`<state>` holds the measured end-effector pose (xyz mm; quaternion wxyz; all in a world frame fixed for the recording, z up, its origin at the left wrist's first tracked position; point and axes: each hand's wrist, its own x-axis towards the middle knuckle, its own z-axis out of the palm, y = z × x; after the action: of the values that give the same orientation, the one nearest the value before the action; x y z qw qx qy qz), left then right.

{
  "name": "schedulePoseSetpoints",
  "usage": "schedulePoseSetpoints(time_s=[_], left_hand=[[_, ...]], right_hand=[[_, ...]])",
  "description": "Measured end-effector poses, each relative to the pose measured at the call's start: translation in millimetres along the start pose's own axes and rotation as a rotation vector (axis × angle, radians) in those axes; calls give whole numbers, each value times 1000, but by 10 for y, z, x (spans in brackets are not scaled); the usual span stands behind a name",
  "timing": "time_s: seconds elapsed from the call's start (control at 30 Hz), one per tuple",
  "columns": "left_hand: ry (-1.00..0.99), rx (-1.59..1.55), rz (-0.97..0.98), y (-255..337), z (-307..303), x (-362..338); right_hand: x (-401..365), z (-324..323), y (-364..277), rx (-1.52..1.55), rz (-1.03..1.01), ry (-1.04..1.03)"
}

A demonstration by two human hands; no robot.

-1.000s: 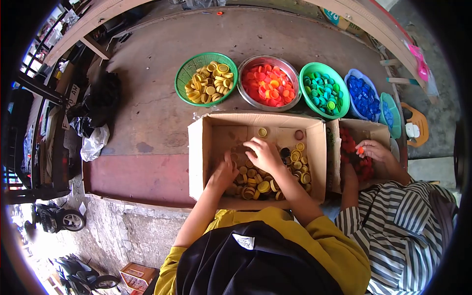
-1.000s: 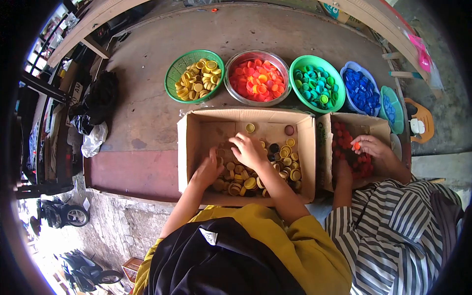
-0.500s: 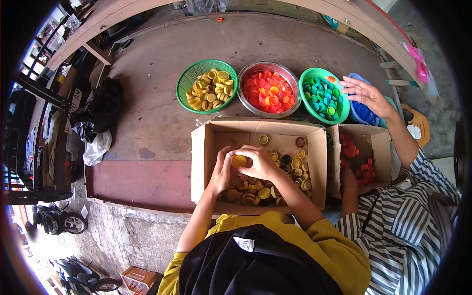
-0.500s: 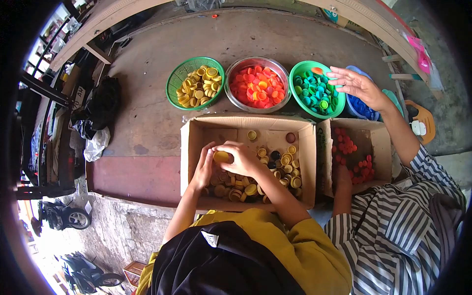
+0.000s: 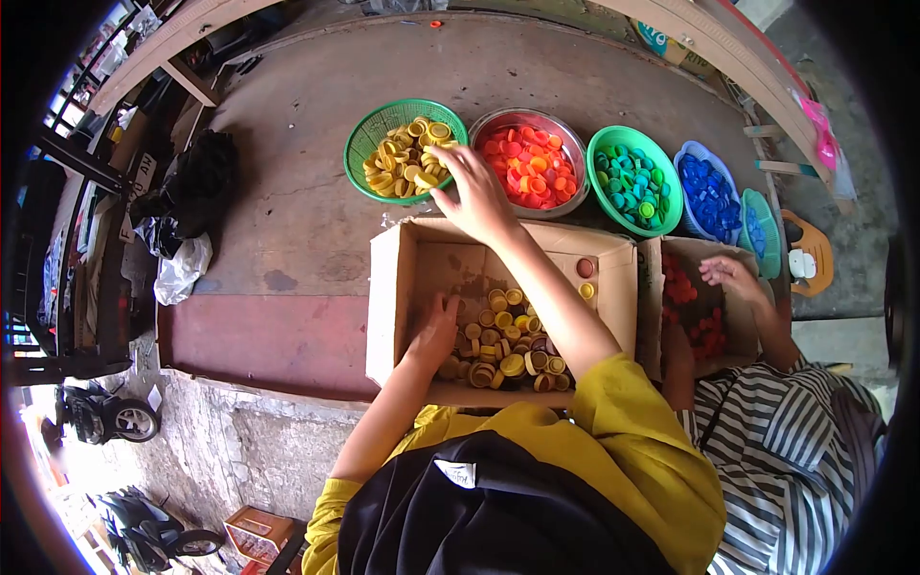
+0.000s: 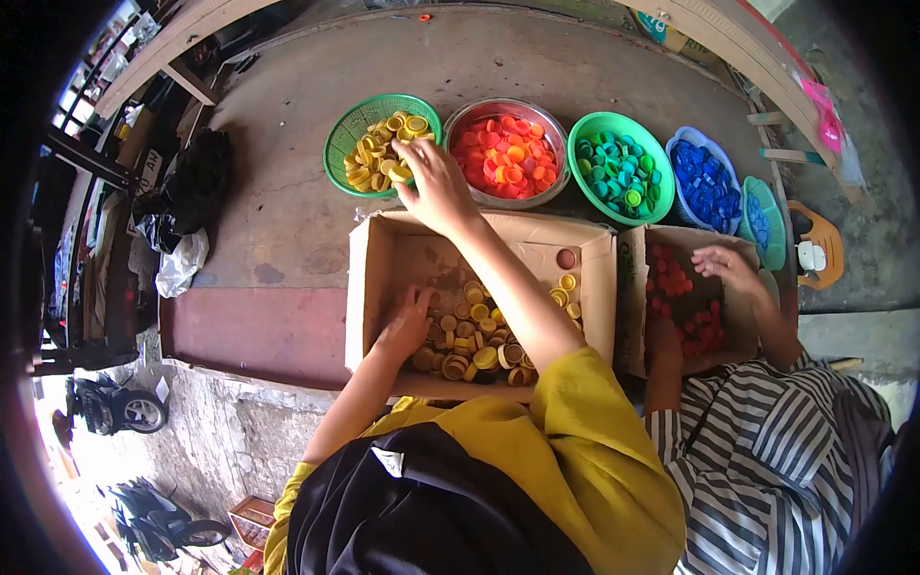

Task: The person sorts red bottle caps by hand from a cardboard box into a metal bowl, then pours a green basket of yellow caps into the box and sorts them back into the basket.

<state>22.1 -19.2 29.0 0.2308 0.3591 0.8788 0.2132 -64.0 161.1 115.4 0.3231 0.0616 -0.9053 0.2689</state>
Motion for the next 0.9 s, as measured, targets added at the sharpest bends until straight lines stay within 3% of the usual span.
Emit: schedulePoseSetpoints(time_s=[0.17, 0.27, 0.33, 0.47, 0.53, 0.6, 0.73, 0.83, 0.9], left_hand=[[89, 87, 87, -85, 157, 30], [60, 130, 88, -67, 195, 67], [46, 86, 50, -16, 187, 70], [184, -152, 136, 164, -132, 55], [321, -226, 250, 337, -515, 125], [459, -31, 440, 305, -851, 341], [741, -260, 396, 164, -1484, 928], [641, -112, 200, -76, -1629, 1234], [720, 8, 197, -72, -1508, 1278]], right_hand=[[-726, -314, -181, 101, -2, -13], [-1218, -423, -92, 18, 291, -369], [-1492, -422, 5, -56, 353, -563], [-1701, -370, 56, -191, 392, -737], [-1725, -362, 74, -146, 393, -706], [-1763, -308, 130, -117, 404, -730], [-1656, -393, 39, -93, 397, -693], [-1690, -396, 65, -40, 405, -651], [-1696, -426, 70, -3, 411, -626]])
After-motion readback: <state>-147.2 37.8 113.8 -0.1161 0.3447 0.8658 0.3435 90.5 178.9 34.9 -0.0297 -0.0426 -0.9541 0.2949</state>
